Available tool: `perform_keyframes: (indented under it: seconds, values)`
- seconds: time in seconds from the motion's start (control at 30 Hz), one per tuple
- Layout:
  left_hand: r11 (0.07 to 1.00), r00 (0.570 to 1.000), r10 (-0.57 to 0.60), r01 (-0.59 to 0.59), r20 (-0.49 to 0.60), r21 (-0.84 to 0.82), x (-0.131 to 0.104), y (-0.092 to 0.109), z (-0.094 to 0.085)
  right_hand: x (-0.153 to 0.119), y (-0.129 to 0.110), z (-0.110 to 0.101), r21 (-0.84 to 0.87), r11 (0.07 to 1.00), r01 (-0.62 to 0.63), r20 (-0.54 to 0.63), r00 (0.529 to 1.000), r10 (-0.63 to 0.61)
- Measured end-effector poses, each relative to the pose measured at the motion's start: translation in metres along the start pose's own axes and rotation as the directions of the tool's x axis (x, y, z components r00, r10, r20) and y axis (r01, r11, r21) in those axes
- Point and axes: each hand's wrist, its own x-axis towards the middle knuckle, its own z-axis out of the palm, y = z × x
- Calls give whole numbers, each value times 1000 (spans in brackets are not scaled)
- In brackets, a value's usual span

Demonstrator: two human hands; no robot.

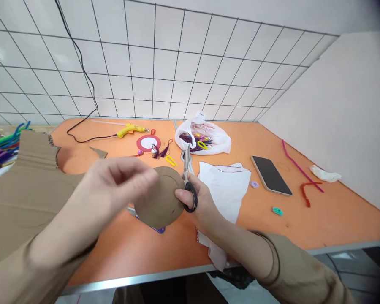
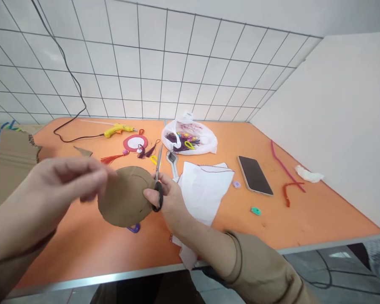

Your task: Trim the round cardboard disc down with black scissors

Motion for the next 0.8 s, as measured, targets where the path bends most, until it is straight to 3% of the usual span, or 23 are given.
perform_keyframes:
  seconds: [0.07, 0.1, 0.13, 0.2, 0.3, 0.43, 0.6, 0.73, 0.8]
  values:
    - [996, 995, -68, 63, -72, -61, 42, 25, 16, 0, -1, 0, -16, 1000, 21, -15, 1000, -21]
    - [982, 993, -107, 97, -54, -165, 55, 32, 24, 0, -1, 0, -24, 1000, 7, -16, 1000, -8]
    - [946, 983, -180, 185, 44, -265, 63, 34, 32, 0, -1, 0, -37, 999, -6, -11, 1000, 6]
    - [833, 913, -319, 398, 254, -383, 66, 29, 43, 1, 0, -1, -56, 998, -36, 10, 999, 37]
    - [716, 817, -370, 554, 443, -425, 57, 16, 49, 2, 1, -2, -62, 997, -52, 33, 998, 54]
    - [710, 845, -335, 517, 418, -478, 49, 8, 48, 5, 2, -3, -97, 995, -32, 35, 999, 36]
    - [695, 815, -362, 560, 453, -451, 44, 7, 52, 8, 1, -3, -154, 988, -22, 52, 998, 31]
    - [685, 821, -370, 557, 434, -469, 44, 9, 50, 7, -6, -6, -256, 961, 106, 20, 994, -105]
    - [682, 824, -378, 556, 423, -475, 46, 11, 46, 6, -13, -8, -279, 945, 168, 97, 984, -147]
